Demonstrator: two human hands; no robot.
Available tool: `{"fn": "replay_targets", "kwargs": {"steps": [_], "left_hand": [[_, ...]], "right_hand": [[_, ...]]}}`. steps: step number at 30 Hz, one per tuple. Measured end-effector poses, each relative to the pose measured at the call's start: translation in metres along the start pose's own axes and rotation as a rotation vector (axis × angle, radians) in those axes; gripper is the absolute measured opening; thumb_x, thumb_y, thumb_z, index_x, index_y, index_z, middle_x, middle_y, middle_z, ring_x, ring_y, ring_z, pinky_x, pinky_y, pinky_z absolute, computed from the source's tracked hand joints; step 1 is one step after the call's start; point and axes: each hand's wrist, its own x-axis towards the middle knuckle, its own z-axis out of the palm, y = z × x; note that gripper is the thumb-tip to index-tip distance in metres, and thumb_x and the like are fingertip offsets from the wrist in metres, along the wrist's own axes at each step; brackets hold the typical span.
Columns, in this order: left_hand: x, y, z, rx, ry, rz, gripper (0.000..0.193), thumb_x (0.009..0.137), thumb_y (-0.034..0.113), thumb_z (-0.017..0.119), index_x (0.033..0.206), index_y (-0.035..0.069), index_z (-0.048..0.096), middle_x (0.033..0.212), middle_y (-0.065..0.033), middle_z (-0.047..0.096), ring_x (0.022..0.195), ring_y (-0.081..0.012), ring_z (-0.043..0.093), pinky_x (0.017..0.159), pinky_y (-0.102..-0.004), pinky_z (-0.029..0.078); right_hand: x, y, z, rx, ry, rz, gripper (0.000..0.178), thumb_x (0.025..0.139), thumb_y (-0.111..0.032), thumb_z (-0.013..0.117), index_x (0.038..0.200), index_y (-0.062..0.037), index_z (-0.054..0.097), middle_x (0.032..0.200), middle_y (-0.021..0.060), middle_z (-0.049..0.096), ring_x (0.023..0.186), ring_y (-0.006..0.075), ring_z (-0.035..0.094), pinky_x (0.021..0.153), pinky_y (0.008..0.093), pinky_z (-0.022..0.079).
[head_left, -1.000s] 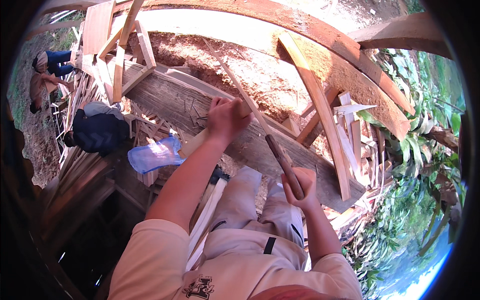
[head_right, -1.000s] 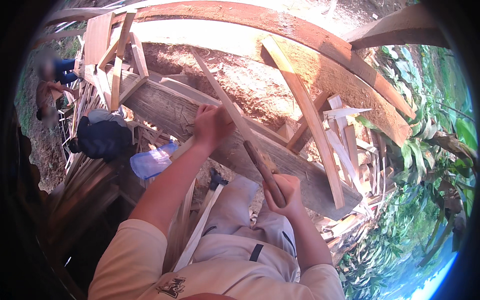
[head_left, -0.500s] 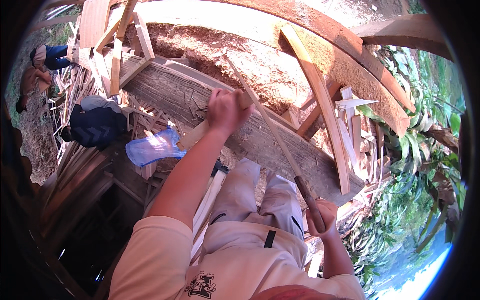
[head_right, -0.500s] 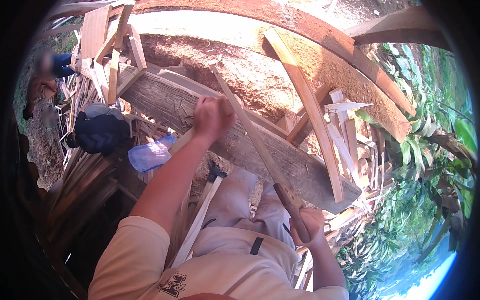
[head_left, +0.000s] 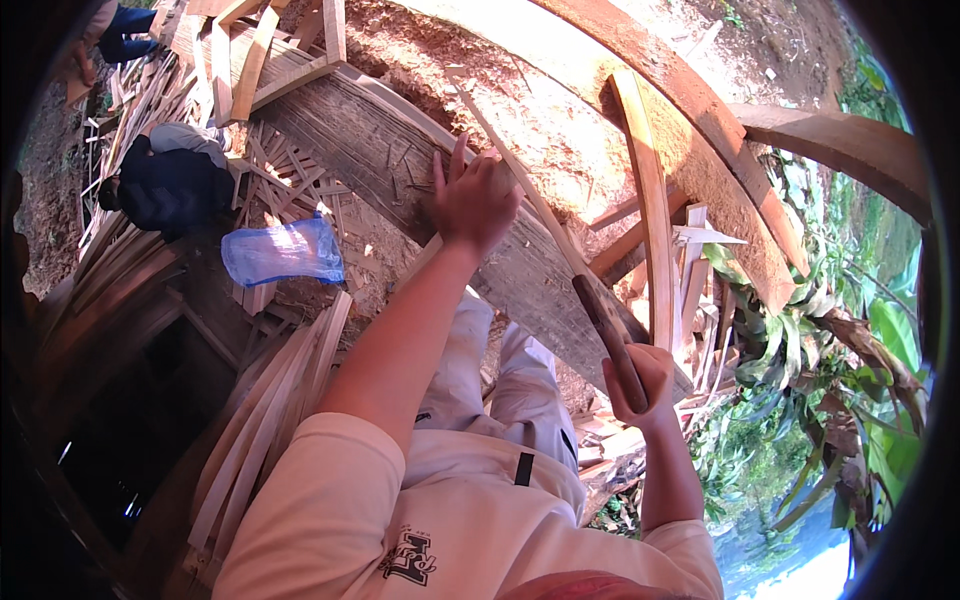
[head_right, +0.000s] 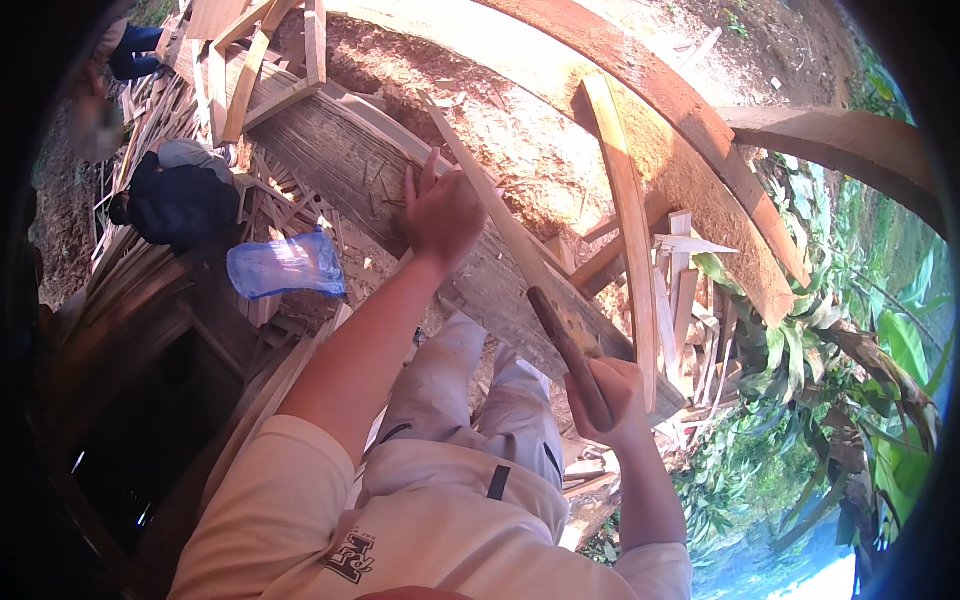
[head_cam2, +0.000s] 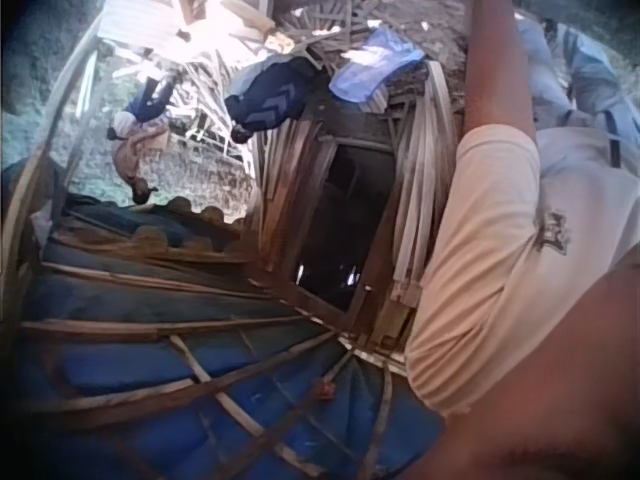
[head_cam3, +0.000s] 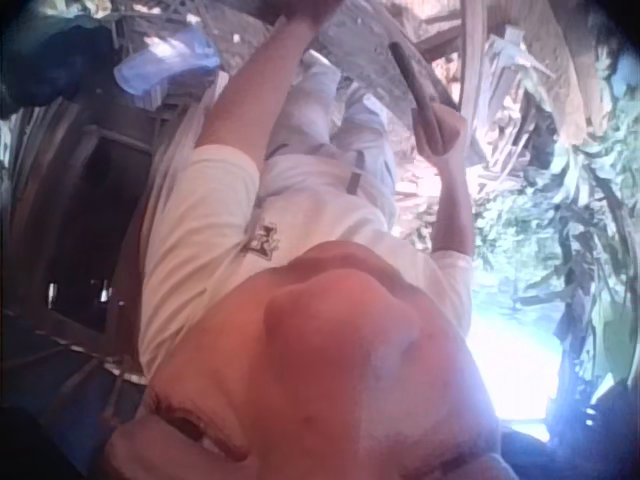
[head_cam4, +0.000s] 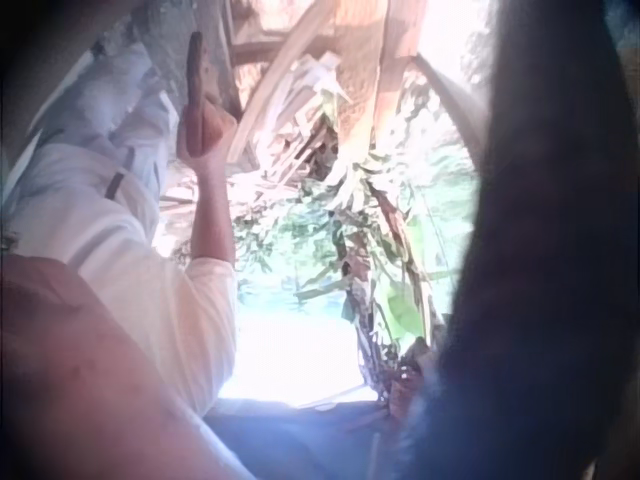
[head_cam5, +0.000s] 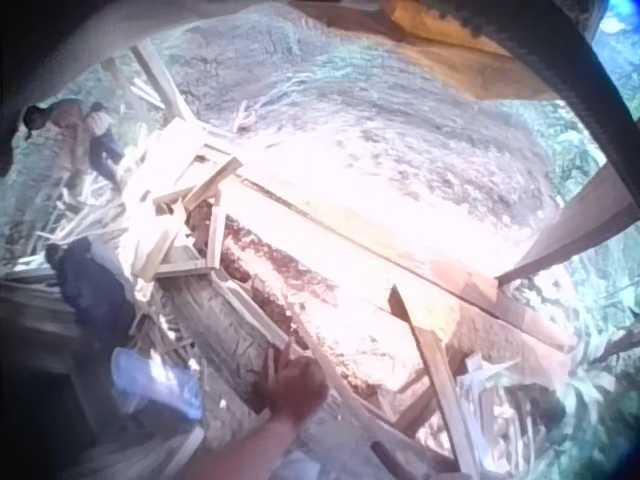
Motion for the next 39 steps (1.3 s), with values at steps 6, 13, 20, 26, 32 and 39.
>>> {"fn": "replay_targets", "kwargs": {"steps": [6, 13, 20, 26, 32, 39], "left_hand": [[0.002, 0.003, -0.01, -0.013, -0.164, -0.032, 0.035, 0.092, 0.037, 0.067, 0.115, 0.012, 0.075, 0.122, -0.0079, 0.076, 0.153, -0.032, 0.042, 0.13, -0.0616, 0.02], [0.007, 0.006, -0.014, -0.013, -0.257, -0.112, 0.038, 0.088, 0.046, 0.077, 0.099, 0.01, 0.077, 0.108, -0.0086, 0.079, 0.135, -0.0262, 0.056, 0.131, -0.0561, 0.021], [0.006, 0.004, -0.012, -0.056, -0.176, -0.074, 0.035, 0.084, 0.042, 0.083, 0.098, 0.011, 0.077, 0.099, -0.0087, 0.078, 0.126, -0.0258, 0.062, 0.13, -0.0562, 0.024], [0.006, 0.001, -0.008, -0.072, -0.111, -0.072, 0.035, 0.085, 0.045, 0.082, 0.099, 0.013, 0.078, 0.098, -0.0049, 0.078, 0.124, -0.0244, 0.063, 0.129, -0.056, 0.026], [0.003, 0.0, -0.005, -0.05, -0.165, -0.118, 0.033, 0.085, 0.044, 0.082, 0.1, 0.014, 0.078, 0.101, -0.0052, 0.08, 0.124, -0.0251, 0.062, 0.13, -0.0579, 0.02], [0.003, 0.002, -0.007, -0.103, -0.179, -0.13, 0.032, 0.083, 0.041, 0.084, 0.1, 0.014, 0.078, 0.099, -0.0069, 0.08, 0.126, -0.0253, 0.062, 0.131, -0.0574, 0.019]], "right_hand": [[0.017, 0.01, -0.007, -0.03, -0.021, 0.053, 0.02, 0.082, 0.0, 0.072, 0.071, -0.0025, 0.055, 0.059, 0.0118, 0.047, 0.048, 0.0327, 0.048, 0.049, 0.041, 0.034], [-0.008, -0.022, -0.055, -0.057, -0.071, 0.18, 0.014, 0.081, -0.001, 0.069, 0.072, 0.0003, 0.057, 0.056, 0.011, 0.046, 0.045, 0.0293, 0.047, 0.048, 0.0393, 0.033], [0.015, -0.04, -0.072, -0.131, -0.175, 0.153, 0.01, 0.081, -0.004, 0.068, 0.075, 0.0005, 0.062, 0.056, 0.0113, 0.049, 0.045, 0.0314, 0.051, 0.048, 0.04, 0.038], [0.132, -0.021, -0.022, 0.122, -0.179, 0.254, 0.022, 0.099, -0.01, 0.066, 0.08, 0.0023, 0.062, 0.058, 0.0004, 0.048, 0.055, 0.0045, 0.043, 0.049, 0.0302, 0.031], [0.083, -0.067, -0.038, 0.028, -0.147, 0.387, 0.025, 0.097, -0.009, 0.066, 0.075, 0.0002, 0.058, 0.056, 0.0001, 0.048, 0.052, 0.0065, 0.044, 0.048, 0.0314, 0.031], [0.06, -0.111, -0.068, -0.099, -0.223, 0.303, 0.023, 0.096, -0.011, 0.066, 0.077, 0.0013, 0.062, 0.055, 0.0014, 0.045, 0.051, 0.0076, 0.042, 0.049, 0.0332, 0.029]]}}
